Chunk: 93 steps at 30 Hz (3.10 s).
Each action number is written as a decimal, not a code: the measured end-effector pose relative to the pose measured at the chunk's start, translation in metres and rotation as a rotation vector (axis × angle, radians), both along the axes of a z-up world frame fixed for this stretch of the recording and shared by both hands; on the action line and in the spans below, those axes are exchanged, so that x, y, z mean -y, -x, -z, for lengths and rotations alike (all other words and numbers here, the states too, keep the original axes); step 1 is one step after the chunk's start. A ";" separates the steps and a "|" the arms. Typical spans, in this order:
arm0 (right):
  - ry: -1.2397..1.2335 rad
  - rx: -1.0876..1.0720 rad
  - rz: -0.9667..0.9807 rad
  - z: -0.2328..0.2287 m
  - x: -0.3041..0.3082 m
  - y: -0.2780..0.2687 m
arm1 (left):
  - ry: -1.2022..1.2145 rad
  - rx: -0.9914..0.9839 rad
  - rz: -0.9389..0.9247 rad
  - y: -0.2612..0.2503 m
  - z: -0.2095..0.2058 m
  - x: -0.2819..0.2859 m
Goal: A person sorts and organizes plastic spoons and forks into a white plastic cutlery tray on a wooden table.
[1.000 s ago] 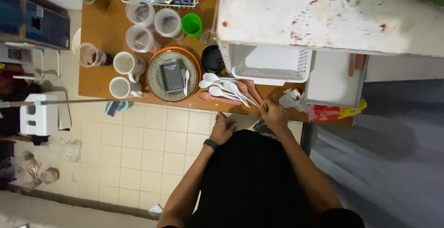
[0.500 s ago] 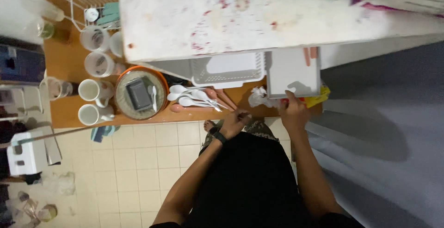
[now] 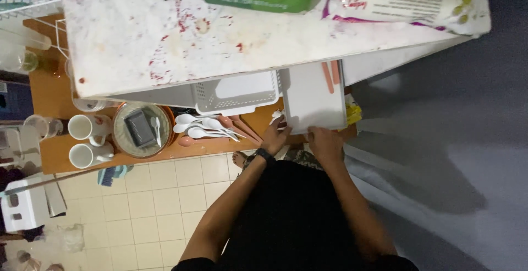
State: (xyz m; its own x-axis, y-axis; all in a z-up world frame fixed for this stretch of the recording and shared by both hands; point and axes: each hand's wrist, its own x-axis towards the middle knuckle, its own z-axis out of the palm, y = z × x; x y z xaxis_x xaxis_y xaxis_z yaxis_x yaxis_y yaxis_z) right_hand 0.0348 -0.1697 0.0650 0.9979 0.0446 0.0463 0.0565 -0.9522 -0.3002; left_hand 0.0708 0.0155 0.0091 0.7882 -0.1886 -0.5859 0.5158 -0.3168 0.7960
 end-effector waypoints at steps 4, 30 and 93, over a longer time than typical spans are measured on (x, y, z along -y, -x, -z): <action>-0.207 -0.340 0.005 -0.017 0.011 0.007 | 0.035 -0.063 -0.033 0.008 -0.026 0.008; 0.125 0.344 0.169 0.055 0.027 -0.048 | 0.117 -0.256 -0.052 0.068 -0.018 -0.021; -0.413 -0.218 -0.113 0.050 -0.113 0.009 | -0.372 -0.044 -0.101 0.130 0.041 -0.143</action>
